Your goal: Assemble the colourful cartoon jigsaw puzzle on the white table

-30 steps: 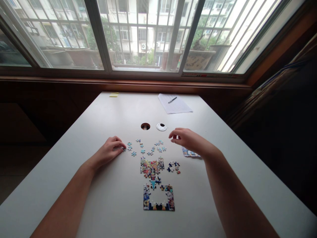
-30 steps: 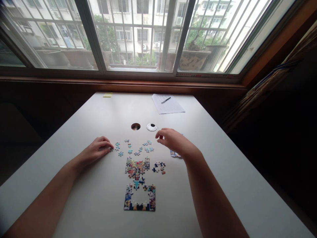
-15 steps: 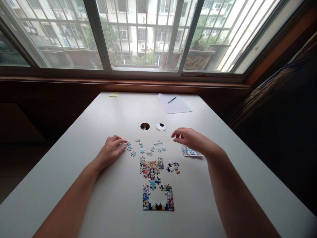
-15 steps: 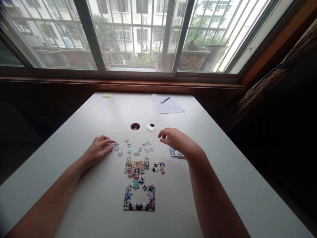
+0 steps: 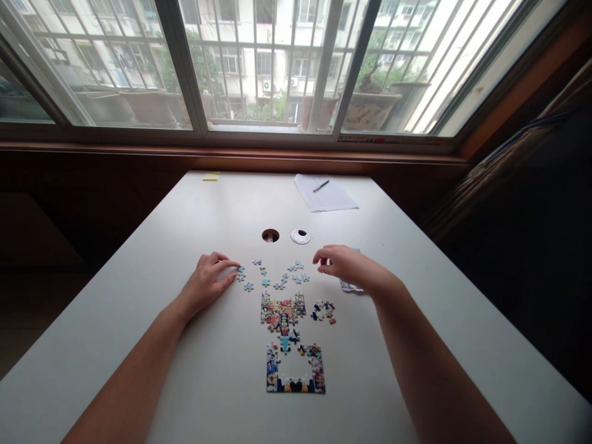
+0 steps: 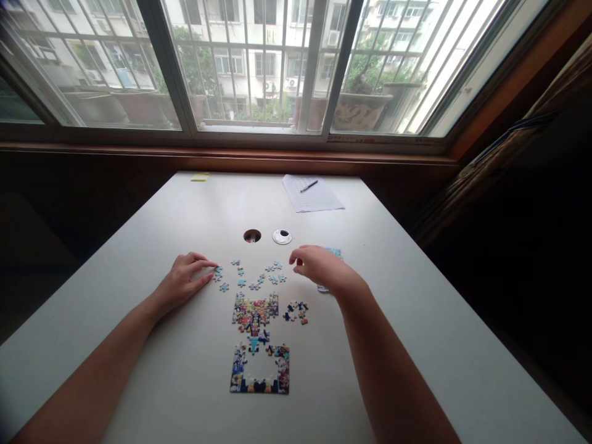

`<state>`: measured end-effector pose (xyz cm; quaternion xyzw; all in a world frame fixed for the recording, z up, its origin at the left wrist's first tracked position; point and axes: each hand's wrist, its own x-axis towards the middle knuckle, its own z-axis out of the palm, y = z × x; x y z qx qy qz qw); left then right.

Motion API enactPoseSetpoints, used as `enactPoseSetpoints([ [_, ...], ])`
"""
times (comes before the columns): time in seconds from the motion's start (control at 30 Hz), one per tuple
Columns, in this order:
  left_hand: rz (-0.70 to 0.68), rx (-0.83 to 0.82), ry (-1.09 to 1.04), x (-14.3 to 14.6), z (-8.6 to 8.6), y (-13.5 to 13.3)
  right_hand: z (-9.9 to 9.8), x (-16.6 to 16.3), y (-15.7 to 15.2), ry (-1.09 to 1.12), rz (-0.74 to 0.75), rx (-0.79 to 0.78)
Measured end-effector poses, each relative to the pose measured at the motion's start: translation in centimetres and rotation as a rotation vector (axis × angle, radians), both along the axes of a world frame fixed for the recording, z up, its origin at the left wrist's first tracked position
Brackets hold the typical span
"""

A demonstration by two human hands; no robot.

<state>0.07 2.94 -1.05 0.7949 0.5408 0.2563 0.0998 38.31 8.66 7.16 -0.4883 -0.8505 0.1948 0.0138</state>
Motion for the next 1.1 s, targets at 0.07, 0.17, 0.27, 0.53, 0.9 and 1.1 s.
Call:
enactPoseSetpoints([
  [0.07, 0.006, -0.003, 0.0, 0.0, 0.0, 0.0, -0.3, -0.3, 0.0, -0.006, 0.005, -0.015],
  [0.17, 0.01, -0.003, -0.004, 0.0, -0.1, 0.0, -0.8, -0.9, -0.2, -0.024, 0.011, -0.033],
  [0.27, 0.009, -0.001, -0.007, 0.0, -0.1, 0.0, -1.2, -1.7, -0.4, -0.041, 0.026, -0.034],
  [0.53, 0.012, -0.002, -0.009, 0.1, 0.0, 0.0, -1.4, -2.8, -0.8, -0.066, 0.055, -0.016],
  [0.9, 0.016, -0.005, -0.009, 0.1, 0.1, -0.1, -1.0, -2.8, -0.8, -0.078, 0.066, -0.008],
  [1.1, 0.011, 0.005, -0.022, 0.1, 0.0, 0.0, -1.2, -2.6, -0.6, -0.092, 0.061, -0.006],
])
